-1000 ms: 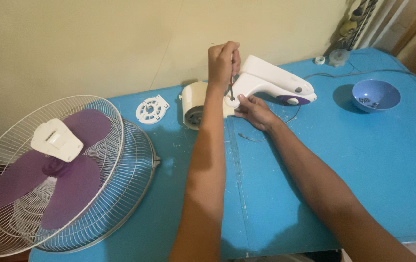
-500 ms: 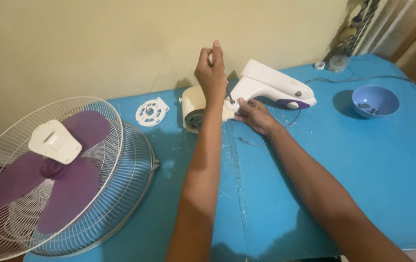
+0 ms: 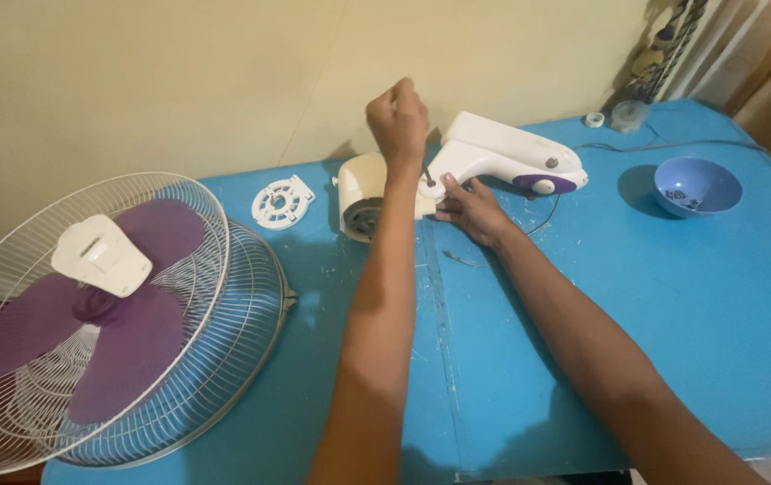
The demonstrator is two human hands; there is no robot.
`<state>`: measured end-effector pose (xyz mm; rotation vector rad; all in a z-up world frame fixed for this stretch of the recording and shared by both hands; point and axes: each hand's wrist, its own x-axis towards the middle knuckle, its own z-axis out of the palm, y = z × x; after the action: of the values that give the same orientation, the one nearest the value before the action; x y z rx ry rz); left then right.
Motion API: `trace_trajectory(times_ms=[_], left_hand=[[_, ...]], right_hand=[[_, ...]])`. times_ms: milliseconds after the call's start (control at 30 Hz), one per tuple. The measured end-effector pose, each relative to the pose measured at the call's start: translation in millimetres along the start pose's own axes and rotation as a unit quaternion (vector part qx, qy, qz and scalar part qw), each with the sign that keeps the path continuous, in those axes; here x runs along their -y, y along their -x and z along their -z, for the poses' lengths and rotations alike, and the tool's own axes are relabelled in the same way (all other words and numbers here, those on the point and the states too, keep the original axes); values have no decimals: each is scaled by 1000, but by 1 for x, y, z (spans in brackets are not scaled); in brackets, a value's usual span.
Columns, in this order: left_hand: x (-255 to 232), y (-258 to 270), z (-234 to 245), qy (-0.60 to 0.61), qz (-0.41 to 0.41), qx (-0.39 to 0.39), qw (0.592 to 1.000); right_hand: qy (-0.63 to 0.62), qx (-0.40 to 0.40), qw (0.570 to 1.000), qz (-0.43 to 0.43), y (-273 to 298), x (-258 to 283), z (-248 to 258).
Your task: The person assembles the internal components of an electric fan on a blue table. They attach the motor housing to the fan stand using a screw and screwdriver, then fit the fan blade hub onto the motor shaft and secure it with a nut.
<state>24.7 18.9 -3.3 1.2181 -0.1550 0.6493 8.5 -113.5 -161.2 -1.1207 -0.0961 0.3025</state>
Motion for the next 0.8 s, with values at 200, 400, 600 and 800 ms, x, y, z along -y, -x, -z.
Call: trace_trajectory(times_ms=[200,400,600,800], left_hand=[[2,-6,-12,-58,-30,108,992],[0,-14,-5,-17,126,187,974],[24,-44,5,-6,-7,254,967],[37,-57,0,-157,62,205,964]], right_hand=[[-16,-10,1000,-6,-2,-2,0],[474,-96,873,-67,17,39,-3],[429,-106,821,363,13,110,-30],[430,93,806,397,-7,158,-65]])
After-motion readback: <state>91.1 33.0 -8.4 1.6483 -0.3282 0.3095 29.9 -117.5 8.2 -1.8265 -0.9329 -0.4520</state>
